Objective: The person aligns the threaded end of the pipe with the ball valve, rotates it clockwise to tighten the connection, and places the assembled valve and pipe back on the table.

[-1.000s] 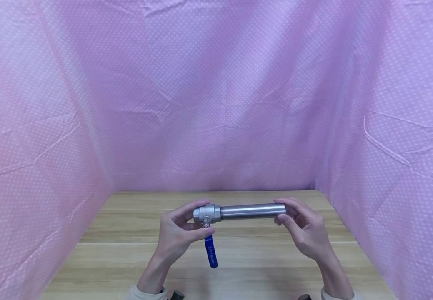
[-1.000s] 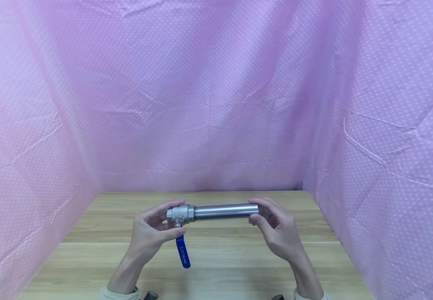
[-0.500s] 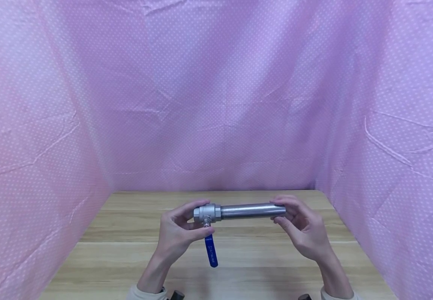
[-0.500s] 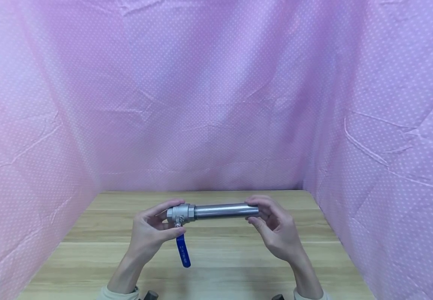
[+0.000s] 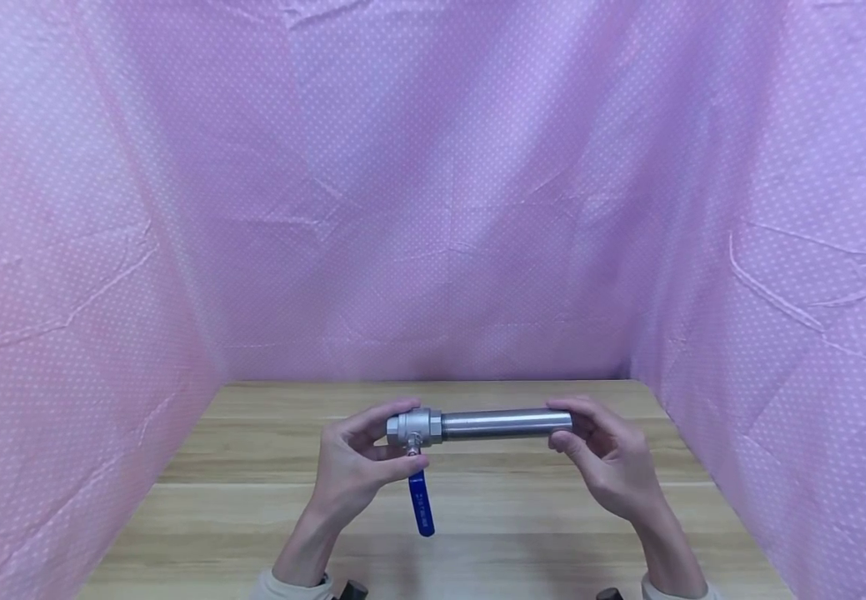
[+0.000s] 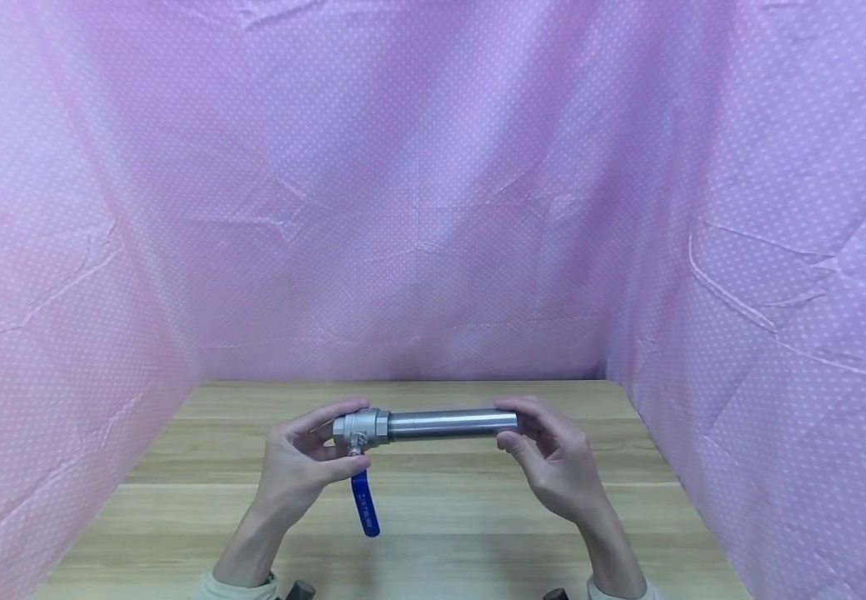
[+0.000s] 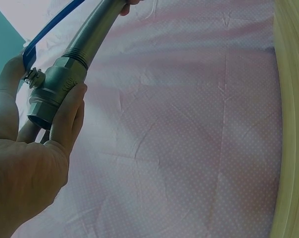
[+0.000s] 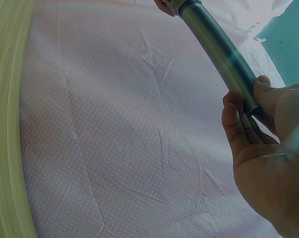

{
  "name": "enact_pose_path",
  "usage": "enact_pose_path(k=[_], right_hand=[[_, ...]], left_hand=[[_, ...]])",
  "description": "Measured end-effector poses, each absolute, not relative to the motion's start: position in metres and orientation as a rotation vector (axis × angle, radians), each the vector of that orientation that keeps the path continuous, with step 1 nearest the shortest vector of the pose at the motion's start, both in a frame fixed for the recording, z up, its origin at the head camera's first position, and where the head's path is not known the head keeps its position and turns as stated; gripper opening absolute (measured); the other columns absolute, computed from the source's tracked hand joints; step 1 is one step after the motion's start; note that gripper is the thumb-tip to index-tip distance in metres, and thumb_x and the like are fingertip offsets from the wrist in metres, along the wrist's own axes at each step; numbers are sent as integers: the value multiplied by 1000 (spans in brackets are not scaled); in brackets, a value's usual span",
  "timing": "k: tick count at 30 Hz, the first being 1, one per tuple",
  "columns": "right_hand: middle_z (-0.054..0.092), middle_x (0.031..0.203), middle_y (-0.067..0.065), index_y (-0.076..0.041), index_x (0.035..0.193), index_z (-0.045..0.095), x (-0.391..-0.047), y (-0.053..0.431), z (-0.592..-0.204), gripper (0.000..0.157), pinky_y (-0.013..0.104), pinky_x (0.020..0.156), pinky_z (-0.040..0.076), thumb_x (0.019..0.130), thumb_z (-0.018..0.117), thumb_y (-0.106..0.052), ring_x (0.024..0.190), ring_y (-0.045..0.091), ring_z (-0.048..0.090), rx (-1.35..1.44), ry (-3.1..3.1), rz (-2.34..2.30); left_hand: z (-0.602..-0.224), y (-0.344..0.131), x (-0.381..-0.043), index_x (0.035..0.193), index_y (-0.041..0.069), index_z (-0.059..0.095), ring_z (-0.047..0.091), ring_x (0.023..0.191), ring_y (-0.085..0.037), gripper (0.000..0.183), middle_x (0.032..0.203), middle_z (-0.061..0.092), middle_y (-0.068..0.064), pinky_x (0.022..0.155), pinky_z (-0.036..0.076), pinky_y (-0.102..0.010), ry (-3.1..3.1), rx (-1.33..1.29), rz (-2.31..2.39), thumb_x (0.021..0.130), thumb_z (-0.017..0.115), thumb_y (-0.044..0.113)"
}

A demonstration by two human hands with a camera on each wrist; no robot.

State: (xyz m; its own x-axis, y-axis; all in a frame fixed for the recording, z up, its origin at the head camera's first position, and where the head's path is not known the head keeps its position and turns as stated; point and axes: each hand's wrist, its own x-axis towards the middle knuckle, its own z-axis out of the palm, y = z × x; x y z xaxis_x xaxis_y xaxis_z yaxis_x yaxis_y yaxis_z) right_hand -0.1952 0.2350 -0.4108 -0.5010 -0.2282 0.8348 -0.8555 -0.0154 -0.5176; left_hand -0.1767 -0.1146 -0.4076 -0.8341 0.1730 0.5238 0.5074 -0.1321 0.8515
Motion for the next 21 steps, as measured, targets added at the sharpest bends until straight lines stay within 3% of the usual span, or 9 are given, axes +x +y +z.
enact_pose_path(k=[4, 11, 21], right_hand=[[79, 97, 7, 17, 133, 68, -195, 235, -411, 52, 18, 71, 68, 85, 66, 36, 86, 4, 77, 1078, -1777, 1528], [78, 132, 12, 25, 137, 59, -197, 233, -409, 59, 22, 80, 72, 81, 62, 43, 99, 13, 84, 1209, -1668, 1659], [77, 134, 15, 27, 132, 60, -199, 232, -410, 57, 21, 82, 71, 79, 60, 45, 104, 13, 83, 1259, -1635, 1637]], left_hand=[[-407, -115, -176, 138, -11, 71, 80, 113, -12, 66, 129, 83, 5, 93, 75, -38, -1895, -757, -2065, 77, 93, -15], [-408, -116, -179, 138, -10, 72, 79, 110, -12, 64, 130, 83, 1, 90, 76, -35, -1881, -761, -2038, 78, 93, -16], [-407, -116, -179, 138, -11, 72, 80, 112, -13, 62, 131, 83, 1, 91, 75, -35, -1871, -770, -2033, 79, 93, -15]])
